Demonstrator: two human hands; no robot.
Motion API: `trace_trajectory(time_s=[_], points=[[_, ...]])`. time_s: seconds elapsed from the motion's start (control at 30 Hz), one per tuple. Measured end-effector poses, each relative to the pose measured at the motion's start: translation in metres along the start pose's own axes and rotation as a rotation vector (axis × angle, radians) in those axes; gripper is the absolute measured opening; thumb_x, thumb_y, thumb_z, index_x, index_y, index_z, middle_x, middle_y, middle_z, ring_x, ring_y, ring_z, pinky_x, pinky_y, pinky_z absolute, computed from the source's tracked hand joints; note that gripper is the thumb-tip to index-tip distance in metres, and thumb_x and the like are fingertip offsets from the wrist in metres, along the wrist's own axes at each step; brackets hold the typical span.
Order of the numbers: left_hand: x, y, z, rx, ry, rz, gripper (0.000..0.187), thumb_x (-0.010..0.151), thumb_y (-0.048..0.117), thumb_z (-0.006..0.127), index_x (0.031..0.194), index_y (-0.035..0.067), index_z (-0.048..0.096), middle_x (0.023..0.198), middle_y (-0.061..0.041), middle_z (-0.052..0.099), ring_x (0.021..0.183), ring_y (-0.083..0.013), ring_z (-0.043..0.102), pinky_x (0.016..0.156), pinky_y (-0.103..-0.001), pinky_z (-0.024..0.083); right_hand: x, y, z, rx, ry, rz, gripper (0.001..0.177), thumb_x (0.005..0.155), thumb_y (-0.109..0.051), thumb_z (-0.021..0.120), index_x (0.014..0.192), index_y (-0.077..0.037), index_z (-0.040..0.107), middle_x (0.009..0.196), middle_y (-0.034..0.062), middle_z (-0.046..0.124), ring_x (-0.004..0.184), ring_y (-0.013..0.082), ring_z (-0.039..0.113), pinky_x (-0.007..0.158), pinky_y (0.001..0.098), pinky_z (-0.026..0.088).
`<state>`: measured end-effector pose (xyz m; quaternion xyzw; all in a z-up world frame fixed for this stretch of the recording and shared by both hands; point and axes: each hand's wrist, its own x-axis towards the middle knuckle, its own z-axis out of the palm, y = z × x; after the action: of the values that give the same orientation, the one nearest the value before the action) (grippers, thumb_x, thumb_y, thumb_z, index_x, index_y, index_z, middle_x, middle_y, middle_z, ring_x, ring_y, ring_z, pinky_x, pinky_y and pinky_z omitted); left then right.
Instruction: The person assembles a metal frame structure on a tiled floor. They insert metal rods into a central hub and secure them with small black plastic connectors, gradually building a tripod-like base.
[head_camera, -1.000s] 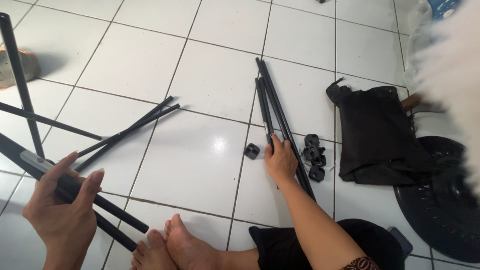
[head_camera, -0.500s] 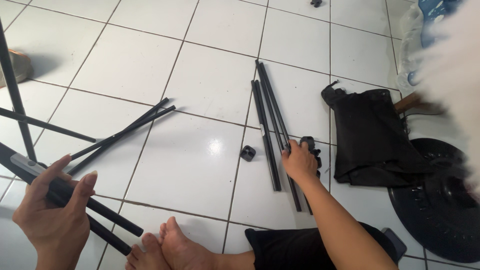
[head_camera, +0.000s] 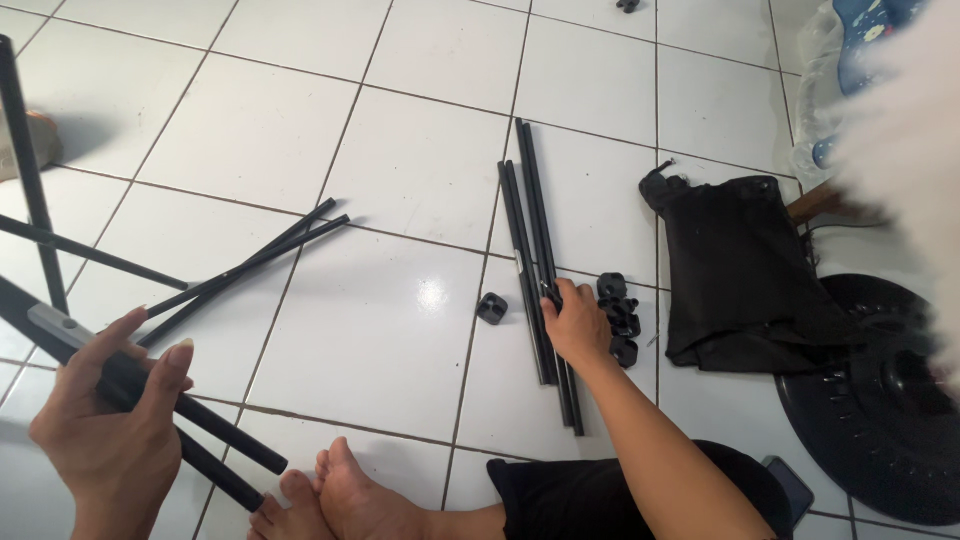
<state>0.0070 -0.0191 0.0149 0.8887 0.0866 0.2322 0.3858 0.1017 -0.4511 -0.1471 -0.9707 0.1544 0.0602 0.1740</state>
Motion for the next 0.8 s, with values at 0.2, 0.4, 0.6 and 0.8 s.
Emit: trace_trajectory(time_s=[0.2,0.4,0.6,0.8], points=[[0.003,0.005,0.012,-0.193,-0.016,-0.009,0.034,0.103,0.002,0.071,0.135,-0.005,0.063,0.092,-0.007,0.063,0.079,-0.0132,0.066,0.066,-0.025,0.052,-0.001,-0.01,0.001,-0.022,-0.072,0.025,0.077,0.089,-0.057,0.067,0.148,-0.014,0.042,0.133,0.0145,0.05,0.1,0.0341,0.069,0.081,0.0435,0.059],[0.004,0.01,0.017,-0.275,-0.022,-0.008,0.035,0.102,0.002,0.07,0.135,-0.005,0.063,0.094,-0.007,0.061,0.078,-0.0123,0.065,0.066,-0.024,0.051,0.005,-0.012,0.009,-0.002,0.01,0.033,0.073,0.088,-0.054,0.069,0.145,-0.016,0.044,0.13,0.013,0.05,0.099,0.0338,0.069,0.081,0.0438,0.057],[0.008,0.017,0.019,-0.401,-0.041,-0.012,0.049,0.103,-0.001,0.062,0.15,-0.003,0.048,0.099,-0.008,0.062,0.078,-0.014,0.065,0.067,-0.026,0.054,0.006,-0.012,0.005,0.009,0.025,0.016,0.075,0.089,-0.054,0.068,0.148,-0.016,0.041,0.13,0.0147,0.049,0.094,0.0343,0.07,0.076,0.0443,0.059],[0.013,0.016,0.017,-0.515,-0.003,-0.135,0.072,0.103,0.005,0.059,0.159,0.008,0.014,0.101,-0.011,0.067,0.073,-0.0154,0.068,0.063,-0.027,0.057,0.003,-0.007,0.017,0.115,0.184,-0.086,0.063,0.091,-0.045,0.068,0.142,-0.014,0.049,0.125,0.0153,0.054,0.093,0.0336,0.07,0.077,0.0445,0.059]])
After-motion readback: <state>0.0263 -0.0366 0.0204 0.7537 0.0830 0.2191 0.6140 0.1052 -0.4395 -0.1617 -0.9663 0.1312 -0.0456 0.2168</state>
